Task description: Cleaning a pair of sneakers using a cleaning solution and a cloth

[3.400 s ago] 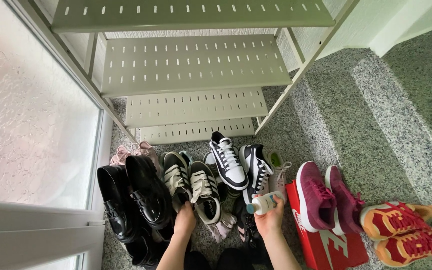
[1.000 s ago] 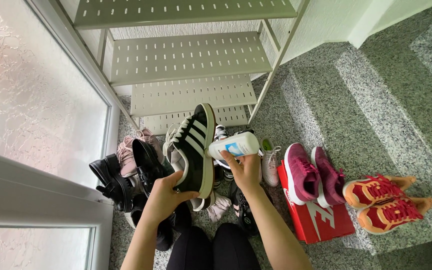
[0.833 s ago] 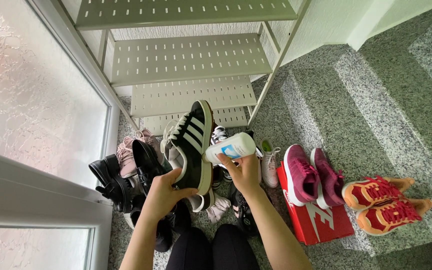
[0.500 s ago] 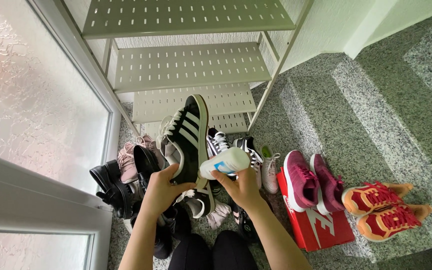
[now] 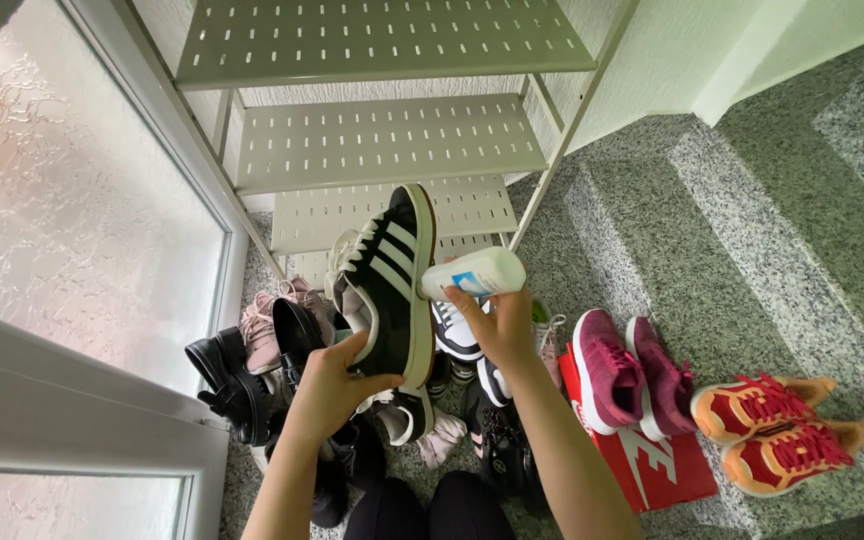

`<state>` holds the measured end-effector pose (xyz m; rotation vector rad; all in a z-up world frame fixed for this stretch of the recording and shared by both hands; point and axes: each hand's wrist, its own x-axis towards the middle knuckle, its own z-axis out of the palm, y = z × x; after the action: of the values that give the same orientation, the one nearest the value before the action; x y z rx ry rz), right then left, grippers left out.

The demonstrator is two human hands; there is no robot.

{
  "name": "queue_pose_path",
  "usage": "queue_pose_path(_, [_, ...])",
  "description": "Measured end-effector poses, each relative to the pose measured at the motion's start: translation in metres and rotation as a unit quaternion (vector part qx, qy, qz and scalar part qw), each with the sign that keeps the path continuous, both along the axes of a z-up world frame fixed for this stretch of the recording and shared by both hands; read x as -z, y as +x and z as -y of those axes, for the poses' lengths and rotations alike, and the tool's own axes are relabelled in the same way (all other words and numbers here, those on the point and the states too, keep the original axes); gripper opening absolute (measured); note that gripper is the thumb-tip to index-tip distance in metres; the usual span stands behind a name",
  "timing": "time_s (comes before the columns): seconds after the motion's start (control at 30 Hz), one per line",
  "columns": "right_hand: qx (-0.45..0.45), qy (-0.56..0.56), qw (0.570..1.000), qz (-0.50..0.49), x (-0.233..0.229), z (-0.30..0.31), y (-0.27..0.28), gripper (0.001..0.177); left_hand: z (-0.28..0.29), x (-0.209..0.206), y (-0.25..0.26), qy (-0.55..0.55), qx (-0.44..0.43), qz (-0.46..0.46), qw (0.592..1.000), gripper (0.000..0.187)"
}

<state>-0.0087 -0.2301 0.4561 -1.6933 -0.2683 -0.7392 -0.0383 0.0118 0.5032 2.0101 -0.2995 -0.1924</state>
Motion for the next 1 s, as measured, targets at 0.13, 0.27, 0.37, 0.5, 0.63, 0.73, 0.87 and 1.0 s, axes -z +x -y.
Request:
queue_pose_path(0.13, [-0.026,-0.002,1.0,0.002,-0.036,0.002,0.012,0.04,-0.002,0.0,0.002,-0.002,0.01,-0.015,1.0,0.037])
queue_pose_path(0.27, [-0.055,-0.002,0.998,0.008,-0.066,0.008,0.027,0.036,-0.001,0.008,0.01,-0.023,0.024,-0.018,0.999,0.033])
queue_pose_path(0.37, [-0.035,-0.039,0.998,0.028,-0.078,0.017,0.051,0.034,0.006,-0.003,0.016,-0.005,0.016,-0.032,0.999,0.038])
queue_pose_path(0.5, [-0.05,-0.028,0.998,0.026,-0.096,0.026,0.081,0.033,0.017,-0.029,0.028,-0.006,0.01,-0.067,0.998,0.035])
queue_pose_path(0.63, [-0.034,-0.022,0.999,-0.012,-0.123,0.035,0.105,0.032,0.027,-0.046,0.049,-0.011,0.005,-0.073,0.997,0.036])
queue_pose_path(0.73, [-0.032,0.004,0.999,-0.034,-0.136,0.042,0.119,0.032,0.027,-0.042,0.064,0.006,0.019,-0.024,1.0,0.036])
queue_pose_path(0.87, [-0.028,0.053,0.993,-0.099,-0.17,0.035,0.118,0.037,0.021,-0.082,0.066,-0.002,0.022,-0.053,0.998,0.033])
queue_pose_path(1.0, [-0.018,0.034,0.995,-0.09,-0.183,0.02,0.117,0.036,0.003,-0.092,0.07,-0.003,0.035,-0.026,0.999,0.04])
